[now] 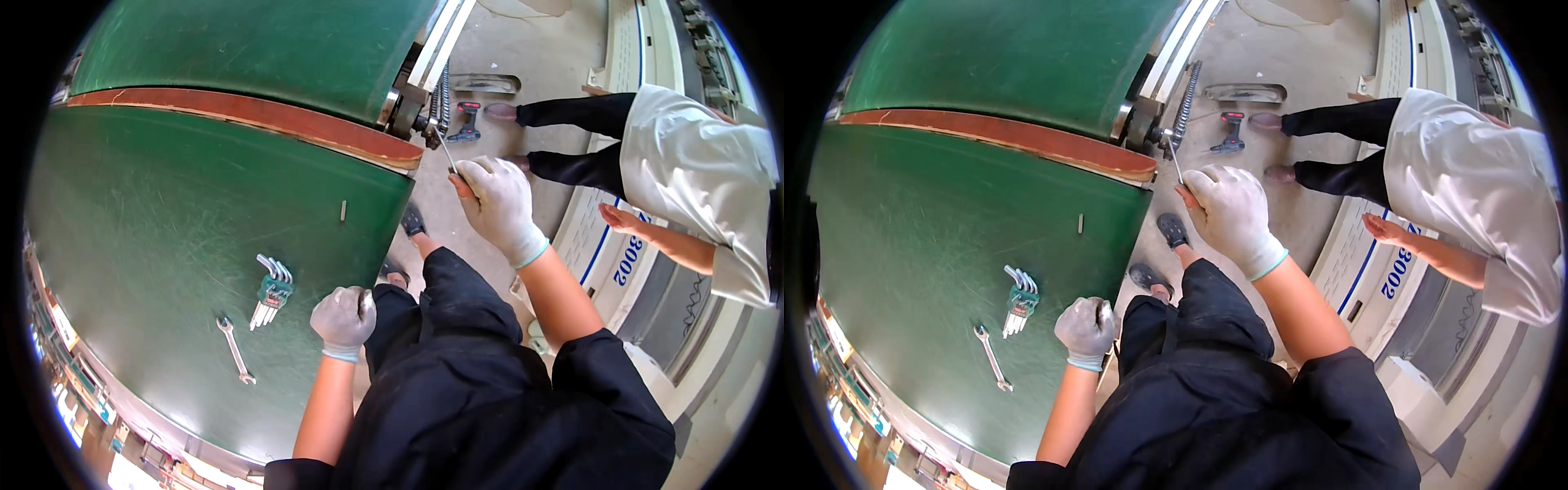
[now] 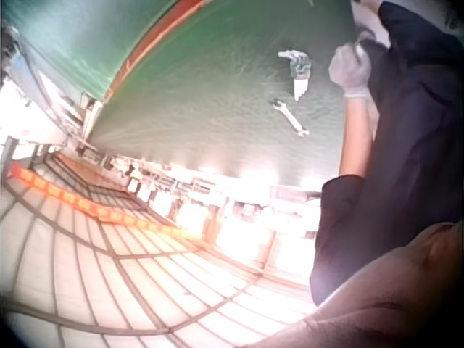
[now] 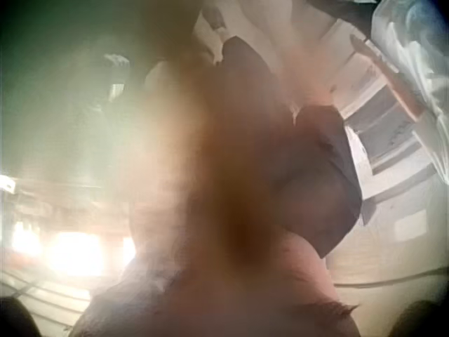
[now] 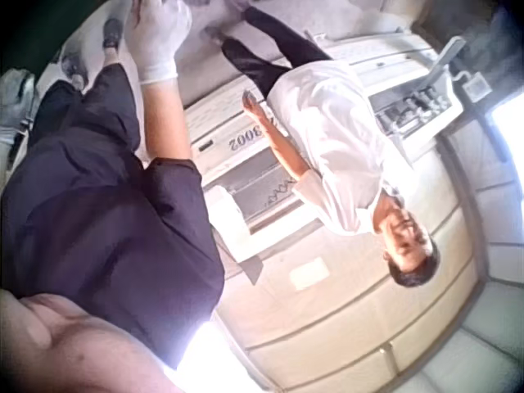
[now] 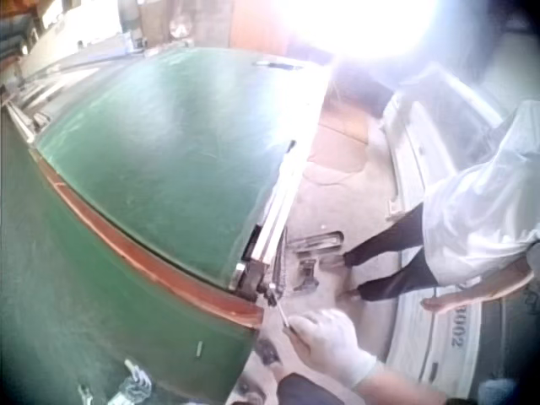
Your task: The person fits a sprocket and chain onto a machine shaft by hand, taps the sprocket with a wrench, and tightens its set screw using an Allen key.
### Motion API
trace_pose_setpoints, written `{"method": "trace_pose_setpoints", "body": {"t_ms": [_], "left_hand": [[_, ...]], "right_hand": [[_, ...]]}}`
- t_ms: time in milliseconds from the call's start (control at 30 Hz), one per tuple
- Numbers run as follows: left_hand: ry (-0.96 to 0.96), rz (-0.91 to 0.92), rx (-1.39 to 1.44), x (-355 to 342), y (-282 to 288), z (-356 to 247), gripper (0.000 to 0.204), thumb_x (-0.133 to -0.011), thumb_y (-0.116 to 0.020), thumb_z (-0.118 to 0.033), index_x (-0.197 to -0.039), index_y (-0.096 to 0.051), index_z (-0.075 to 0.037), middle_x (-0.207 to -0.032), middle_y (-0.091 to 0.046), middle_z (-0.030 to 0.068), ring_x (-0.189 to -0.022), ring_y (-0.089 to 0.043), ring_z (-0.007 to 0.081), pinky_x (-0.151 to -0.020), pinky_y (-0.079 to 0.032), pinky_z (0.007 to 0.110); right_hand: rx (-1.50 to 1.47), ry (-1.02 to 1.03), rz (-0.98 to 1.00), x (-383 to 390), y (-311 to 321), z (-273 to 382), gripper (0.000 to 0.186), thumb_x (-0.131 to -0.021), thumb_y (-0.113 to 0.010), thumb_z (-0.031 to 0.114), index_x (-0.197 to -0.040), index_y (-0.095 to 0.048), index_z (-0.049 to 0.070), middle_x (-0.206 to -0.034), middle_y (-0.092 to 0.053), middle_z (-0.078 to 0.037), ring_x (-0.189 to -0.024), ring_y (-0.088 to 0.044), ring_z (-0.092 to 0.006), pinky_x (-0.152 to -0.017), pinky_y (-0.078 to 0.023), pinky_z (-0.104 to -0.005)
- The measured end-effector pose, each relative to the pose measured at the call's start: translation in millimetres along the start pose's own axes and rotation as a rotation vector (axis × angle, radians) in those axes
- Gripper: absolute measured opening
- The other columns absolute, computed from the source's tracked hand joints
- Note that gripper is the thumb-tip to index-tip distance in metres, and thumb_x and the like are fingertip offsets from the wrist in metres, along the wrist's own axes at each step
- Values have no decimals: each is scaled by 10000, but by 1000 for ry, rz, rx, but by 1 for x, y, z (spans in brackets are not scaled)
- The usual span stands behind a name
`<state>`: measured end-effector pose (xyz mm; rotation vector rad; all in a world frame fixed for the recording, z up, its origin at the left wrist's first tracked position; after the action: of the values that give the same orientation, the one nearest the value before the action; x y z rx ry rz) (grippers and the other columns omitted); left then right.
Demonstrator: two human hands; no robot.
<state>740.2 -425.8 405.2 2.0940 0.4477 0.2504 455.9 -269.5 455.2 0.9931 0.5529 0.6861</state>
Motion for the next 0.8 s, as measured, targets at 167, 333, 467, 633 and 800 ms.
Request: {"method": "trace_pose_setpoints", "body": {"t_ms": [167,333,467,633,800], "left_hand": [[-50,-15,77,-8,3,-1,39,-809,-711,-114,-844,-695,-123,-736,-661,73,-637,-653,295,-586,-518,415],[-9,-15,243,-24,11,1,43,-882,-685,-104,-901,-719,-87,-840,-707,103,-719,-692,272,-623,-538,382],[367,344,825,-79,22,-39,211,-1019,-628,-211,-1077,-724,-32,-899,-744,95,-771,-726,200,-687,-573,344],[795,626,1707,-159,-16,-87,486,-1129,-429,-345,-1398,-503,52,-1312,-622,177,-1191,-630,231,-1020,-513,354],[829,607,2089,-201,-55,-89,395,-1130,-439,-286,-1335,-552,33,-1270,-660,164,-1146,-658,222,-974,-544,353]], "right_hand": [[60,-7,13,0,-4,12,105,-929,-683,187,-948,-690,84,-843,-677,-112,-781,-657,-347,-695,-499,-461],[105,-98,49,-5,-9,15,128,-948,-660,212,-930,-682,87,-848,-676,-122,-794,-660,-355,-704,-506,-469],[166,-144,107,-10,1,9,128,-947,-663,219,-919,-675,95,-832,-663,-122,-789,-658,-358,-696,-505,-471],[116,-67,127,-13,20,31,130,-861,-731,235,-900,-682,121,-818,-667,-82,-795,-681,-309,-716,-525,-440],[143,-70,114,-25,22,32,151,-800,-746,217,-897,-682,120,-874,-677,-58,-892,-687,-274,-792,-527,-432]]}}
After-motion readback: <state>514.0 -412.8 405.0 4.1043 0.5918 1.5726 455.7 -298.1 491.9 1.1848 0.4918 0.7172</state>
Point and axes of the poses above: each hand's wrist, its own x-axis away from the middle knuckle, its own y-axis out of the back of the hand, z = x × y, the point moved 2 cm from there along -x, towards the middle knuckle
